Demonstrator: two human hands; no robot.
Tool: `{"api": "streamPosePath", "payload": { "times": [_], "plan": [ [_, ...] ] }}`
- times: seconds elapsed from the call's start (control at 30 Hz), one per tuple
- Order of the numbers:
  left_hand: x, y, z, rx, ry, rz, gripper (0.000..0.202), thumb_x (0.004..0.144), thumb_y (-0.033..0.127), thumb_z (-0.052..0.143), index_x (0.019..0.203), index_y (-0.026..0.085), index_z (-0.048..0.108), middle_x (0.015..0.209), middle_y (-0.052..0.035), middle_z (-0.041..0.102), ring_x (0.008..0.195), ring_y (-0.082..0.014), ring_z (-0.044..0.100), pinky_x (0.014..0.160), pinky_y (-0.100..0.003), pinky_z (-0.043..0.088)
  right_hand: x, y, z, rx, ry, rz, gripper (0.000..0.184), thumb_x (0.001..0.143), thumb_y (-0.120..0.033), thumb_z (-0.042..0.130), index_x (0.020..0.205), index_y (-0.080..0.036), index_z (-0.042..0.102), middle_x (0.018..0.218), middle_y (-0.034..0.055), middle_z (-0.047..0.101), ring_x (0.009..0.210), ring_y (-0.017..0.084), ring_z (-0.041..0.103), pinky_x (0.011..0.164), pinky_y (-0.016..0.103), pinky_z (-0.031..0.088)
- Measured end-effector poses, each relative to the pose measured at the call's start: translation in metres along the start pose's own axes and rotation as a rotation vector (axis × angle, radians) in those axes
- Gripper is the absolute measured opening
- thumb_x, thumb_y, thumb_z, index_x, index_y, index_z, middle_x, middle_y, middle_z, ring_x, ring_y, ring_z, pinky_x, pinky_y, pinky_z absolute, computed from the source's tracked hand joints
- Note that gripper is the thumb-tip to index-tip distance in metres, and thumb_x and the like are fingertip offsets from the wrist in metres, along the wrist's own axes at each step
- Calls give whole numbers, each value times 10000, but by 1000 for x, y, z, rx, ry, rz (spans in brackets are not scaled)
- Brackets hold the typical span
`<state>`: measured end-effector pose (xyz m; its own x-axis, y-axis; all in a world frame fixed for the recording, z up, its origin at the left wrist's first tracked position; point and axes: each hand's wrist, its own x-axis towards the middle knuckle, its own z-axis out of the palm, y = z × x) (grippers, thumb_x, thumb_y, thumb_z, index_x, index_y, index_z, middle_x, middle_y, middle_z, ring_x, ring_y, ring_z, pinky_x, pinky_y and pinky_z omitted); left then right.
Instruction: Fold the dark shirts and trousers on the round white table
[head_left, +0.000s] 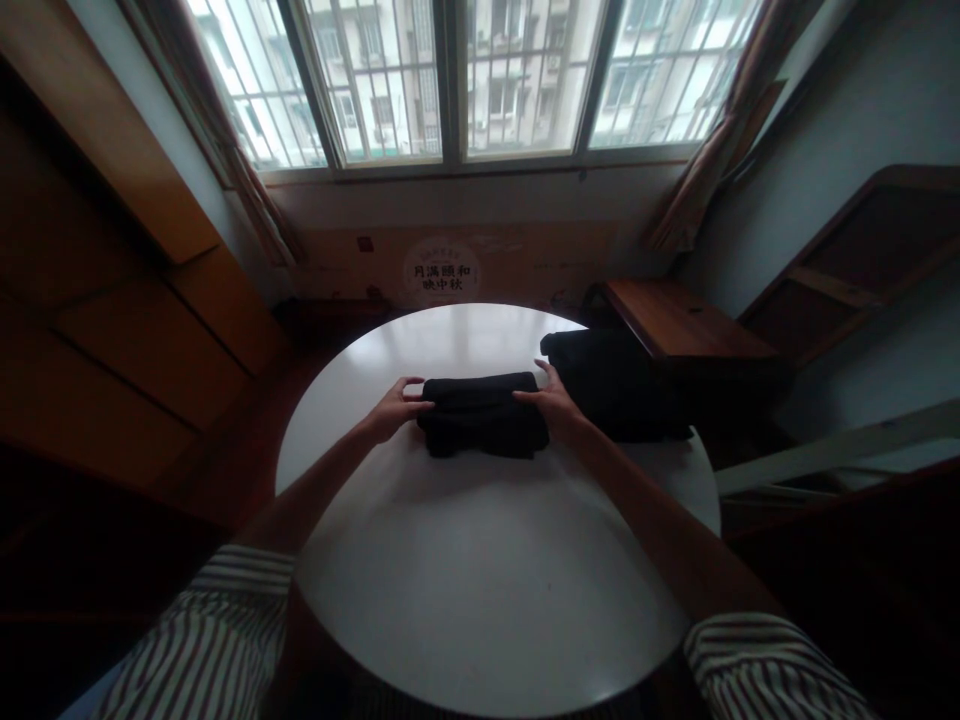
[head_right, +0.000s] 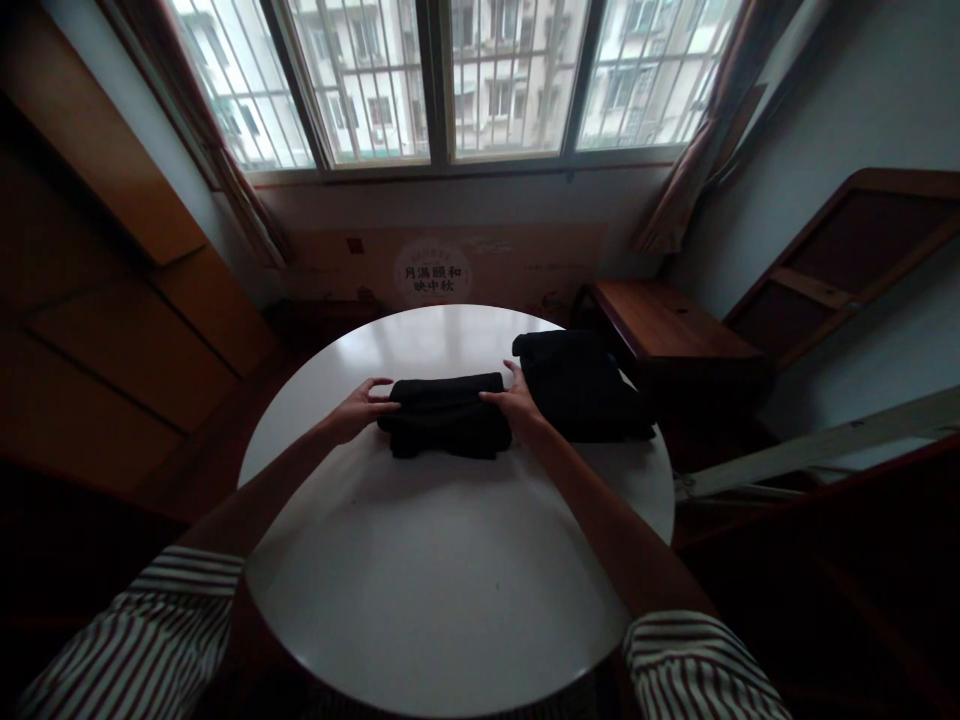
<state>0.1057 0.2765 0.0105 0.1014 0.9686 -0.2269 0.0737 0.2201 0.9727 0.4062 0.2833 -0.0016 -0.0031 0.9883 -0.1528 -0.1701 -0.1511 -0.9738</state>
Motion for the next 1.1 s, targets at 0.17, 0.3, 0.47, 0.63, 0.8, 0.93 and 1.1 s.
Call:
{"api": "streamPosePath", "payload": {
  "times": [0.17, 0.3, 0.47, 0.63, 0.8, 0.93, 1.1],
  "plan": [
    [-17, 3, 5, 201, 22, -7, 828, 726, 442, 840, 1369, 194, 382, 778, -26, 672, 612, -139, 630, 561, -232, 489, 0, 2, -3, -98, 2, 3, 1174, 609, -233, 874, 1538, -269, 157, 1136, 101, 639, 947, 255, 695, 803, 370, 605],
    [-31, -4, -4, 281, -114, -6, 971, 681, 462, 858, 1422, 185, 296, 676, 0, 655, 584, -151, 614, 549, -237, 460, -6, 7, -20, -253, -78, -67, 1266, 558, -262, 895, 1558, -256, 118, 1049, 68, 641, 877, 247, 682, 766, 372, 595],
    [-43, -2, -14, 515, -81, 172, 746, 753, 449, 782, 1346, 167, 425, 745, -26, 646, 634, -180, 617, 605, -299, 486, -17, 2, -20, -713, 80, -372, 759, 789, -346, 710, 1459, -157, 407, 1038, 121, 637, 940, 286, 648, 896, 463, 528],
    [-23, 23, 25, 895, 47, 747, 329, 958, 284, 467, 1234, 157, 593, 1193, -170, 607, 1148, -286, 574, 1024, -457, 428, -16, -8, 37, -1234, -2, -732, 443, 1004, -331, 365, 1325, -128, 594, 1329, 196, 576, 1262, 325, 494, 1123, 480, 317],
    [15, -1, 51, 1105, -118, 611, 484, 963, 377, 480, 1407, 185, 482, 1400, -186, 544, 1406, -373, 359, 1165, -610, 161, 12, 14, 65, -1476, -268, -601, 535, 1035, -362, 280, 1502, -133, 404, 1552, 141, 413, 1434, 311, 340, 1181, 526, 168],
    [18, -36, 26, 1075, -6, 533, 541, 998, 431, 386, 1478, 182, 394, 1571, -164, 361, 1480, -342, 235, 1177, -582, 151, 25, 28, 47, -1513, -215, -412, 577, 1033, -476, 279, 1511, -177, 402, 1581, 104, 375, 1471, 309, 277, 1195, 493, 161],
    [18, -36, 4, 828, -16, 496, 653, 901, 526, 565, 1422, 147, 453, 1549, -193, 381, 1469, -320, 284, 1182, -458, 237, 33, 10, 29, -1492, -134, -280, 632, 1008, -538, 336, 1467, -116, 437, 1532, 214, 407, 1416, 371, 345, 1138, 579, 246]
  ]
}}
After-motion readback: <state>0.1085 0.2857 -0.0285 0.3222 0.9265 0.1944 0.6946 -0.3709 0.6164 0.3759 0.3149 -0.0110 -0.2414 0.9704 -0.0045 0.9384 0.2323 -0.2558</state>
